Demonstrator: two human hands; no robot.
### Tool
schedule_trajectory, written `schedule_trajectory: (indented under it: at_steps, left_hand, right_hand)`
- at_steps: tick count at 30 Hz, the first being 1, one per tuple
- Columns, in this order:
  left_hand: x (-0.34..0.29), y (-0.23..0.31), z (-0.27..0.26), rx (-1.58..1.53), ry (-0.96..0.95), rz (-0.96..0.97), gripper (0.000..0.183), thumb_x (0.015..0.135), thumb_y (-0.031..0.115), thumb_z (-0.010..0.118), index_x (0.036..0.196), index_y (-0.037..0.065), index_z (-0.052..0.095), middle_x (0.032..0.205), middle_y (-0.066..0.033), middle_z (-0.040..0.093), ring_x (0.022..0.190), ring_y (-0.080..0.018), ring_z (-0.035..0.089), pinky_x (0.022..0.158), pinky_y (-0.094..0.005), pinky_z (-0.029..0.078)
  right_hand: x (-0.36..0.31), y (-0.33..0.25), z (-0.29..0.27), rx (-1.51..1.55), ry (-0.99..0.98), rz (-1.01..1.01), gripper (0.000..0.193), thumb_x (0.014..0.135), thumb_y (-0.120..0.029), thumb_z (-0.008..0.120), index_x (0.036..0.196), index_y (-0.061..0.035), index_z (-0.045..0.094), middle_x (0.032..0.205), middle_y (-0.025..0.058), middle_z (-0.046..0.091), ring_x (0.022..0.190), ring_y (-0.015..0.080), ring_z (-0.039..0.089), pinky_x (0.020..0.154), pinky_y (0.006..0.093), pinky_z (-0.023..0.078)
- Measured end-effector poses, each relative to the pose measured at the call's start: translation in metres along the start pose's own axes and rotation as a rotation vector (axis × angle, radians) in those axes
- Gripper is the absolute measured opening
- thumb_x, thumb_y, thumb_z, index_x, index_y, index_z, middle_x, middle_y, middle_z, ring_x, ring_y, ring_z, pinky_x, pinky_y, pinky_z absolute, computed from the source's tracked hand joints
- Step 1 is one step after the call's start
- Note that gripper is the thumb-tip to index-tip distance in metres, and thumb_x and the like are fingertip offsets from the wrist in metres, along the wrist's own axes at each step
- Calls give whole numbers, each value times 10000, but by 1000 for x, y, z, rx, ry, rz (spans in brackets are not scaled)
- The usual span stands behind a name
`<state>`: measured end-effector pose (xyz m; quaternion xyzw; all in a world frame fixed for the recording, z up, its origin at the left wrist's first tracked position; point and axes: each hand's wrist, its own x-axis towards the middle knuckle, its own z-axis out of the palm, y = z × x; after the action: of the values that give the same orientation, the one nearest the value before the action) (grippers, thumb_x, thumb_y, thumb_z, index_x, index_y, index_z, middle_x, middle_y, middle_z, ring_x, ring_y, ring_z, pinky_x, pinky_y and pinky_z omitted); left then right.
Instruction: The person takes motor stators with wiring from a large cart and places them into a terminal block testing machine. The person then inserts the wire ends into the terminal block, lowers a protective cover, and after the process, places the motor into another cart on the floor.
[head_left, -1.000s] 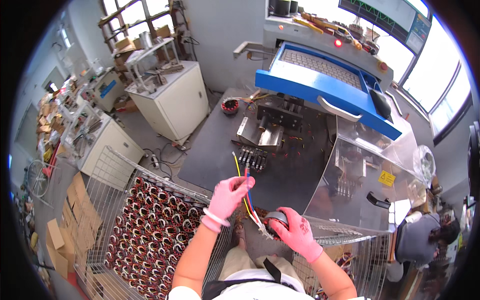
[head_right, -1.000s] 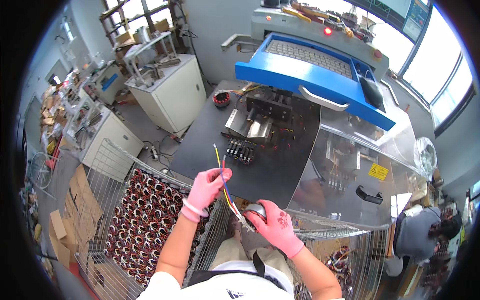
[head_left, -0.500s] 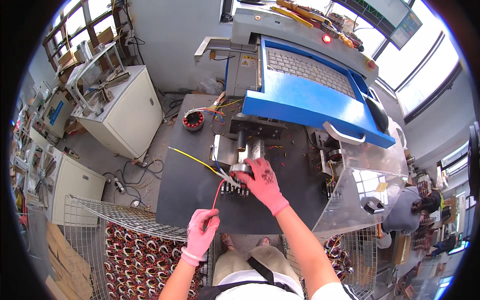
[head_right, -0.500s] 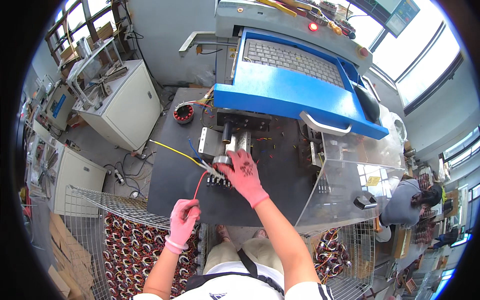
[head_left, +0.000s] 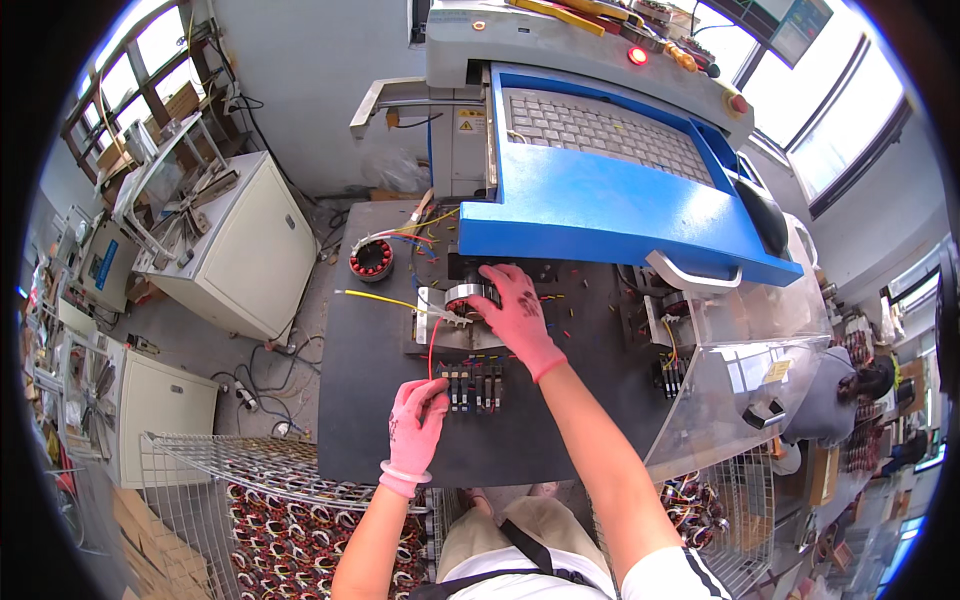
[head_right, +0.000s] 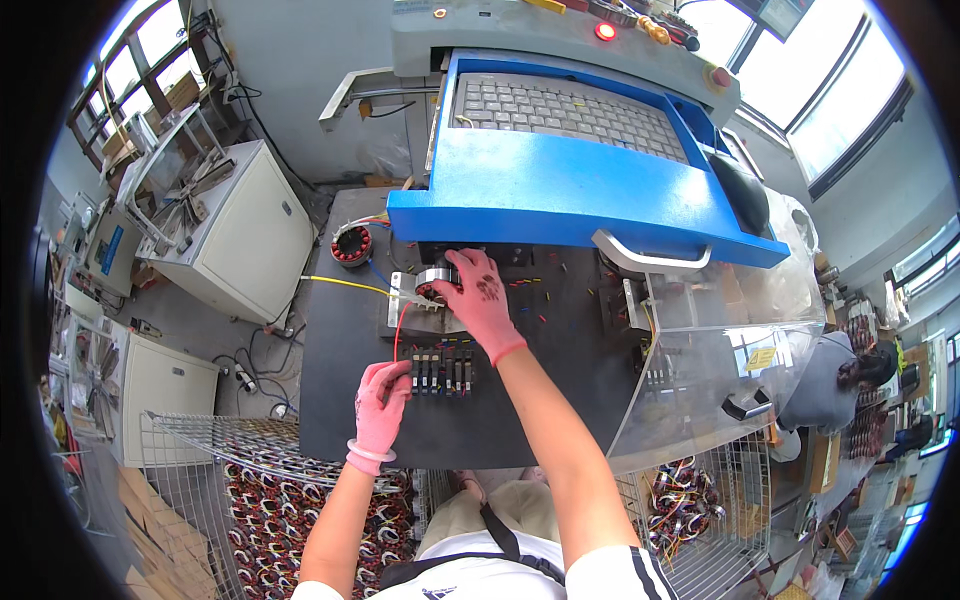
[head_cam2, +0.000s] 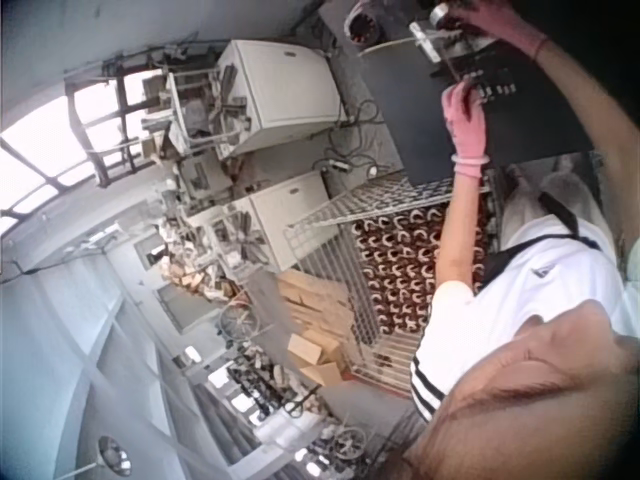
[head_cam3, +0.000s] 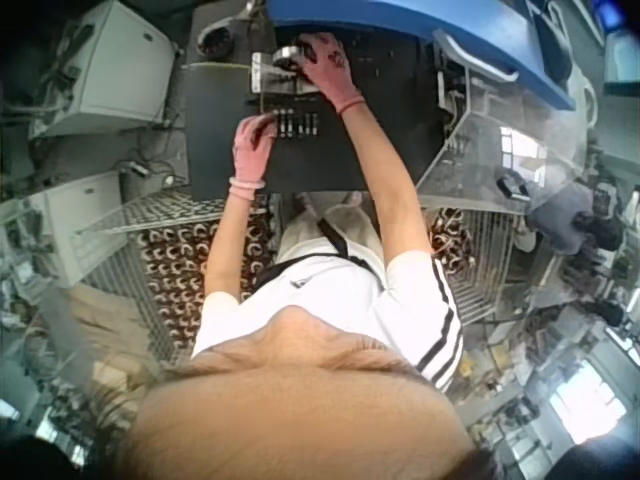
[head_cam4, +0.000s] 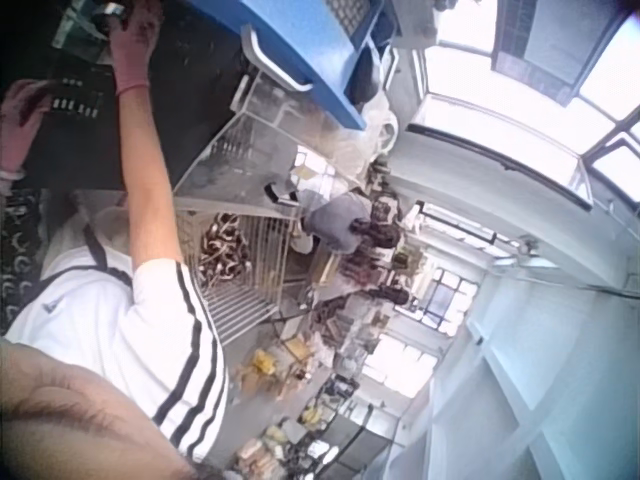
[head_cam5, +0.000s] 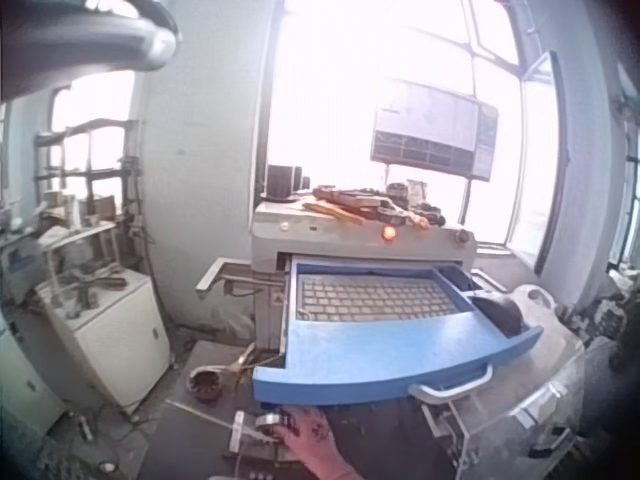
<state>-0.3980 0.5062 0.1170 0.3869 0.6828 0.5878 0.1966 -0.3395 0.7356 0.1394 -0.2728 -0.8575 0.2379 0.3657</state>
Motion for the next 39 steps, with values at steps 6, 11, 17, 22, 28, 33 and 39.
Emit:
schedule_trajectory:
  at_steps: [6,11,17,22,28,33,39]
  left_hand:
    - [3,34,3,198,-84,20,314,812,59,701,1113,14,624,1055,-92,556,748,-154,614,696,-270,519]
    - [-22,38,4,403,-271,22,346,778,153,744,1088,50,631,1026,-113,576,772,-233,615,690,-312,516]
    - [-45,-12,28,906,-307,111,565,825,268,654,1341,123,475,1000,-83,541,846,-269,604,708,-410,500]
    - [-52,-31,38,1050,-348,120,627,837,280,626,1409,149,402,975,-69,509,853,-247,583,682,-421,486]
    - [-53,-36,38,1070,-354,130,596,840,283,617,1388,148,428,999,-64,503,867,-236,575,676,-415,483]
    - [-43,-18,32,731,-213,75,388,853,198,630,1222,89,576,967,-91,549,838,-254,593,699,-386,496]
    - [85,61,8,-327,315,15,559,1015,461,344,1401,59,400,1080,-74,611,711,-103,518,629,-228,437]
  right_hand:
    - [-56,-44,-1,901,-788,816,400,901,-449,635,912,-55,701,790,-5,644,727,37,537,662,206,432]
    - [-41,-35,-6,595,-750,645,243,880,-245,631,914,-12,692,759,4,646,723,67,565,634,255,442]
    - [-43,-27,-12,361,-635,473,198,875,-197,605,937,-9,619,803,109,649,670,202,617,620,336,471]
    - [-42,-23,-11,229,-599,284,185,883,-214,585,926,-36,612,816,134,658,748,282,645,664,380,475]
    - [-49,-15,-1,245,-577,203,195,882,-231,586,934,-47,629,812,124,669,776,289,648,688,385,478]
    - [-54,-16,-1,229,-593,252,187,872,-213,617,958,-50,647,763,97,641,622,198,606,625,332,468]
    - [-48,-26,-10,714,-441,648,388,915,-423,586,966,-52,687,680,-12,574,592,66,470,542,259,388]
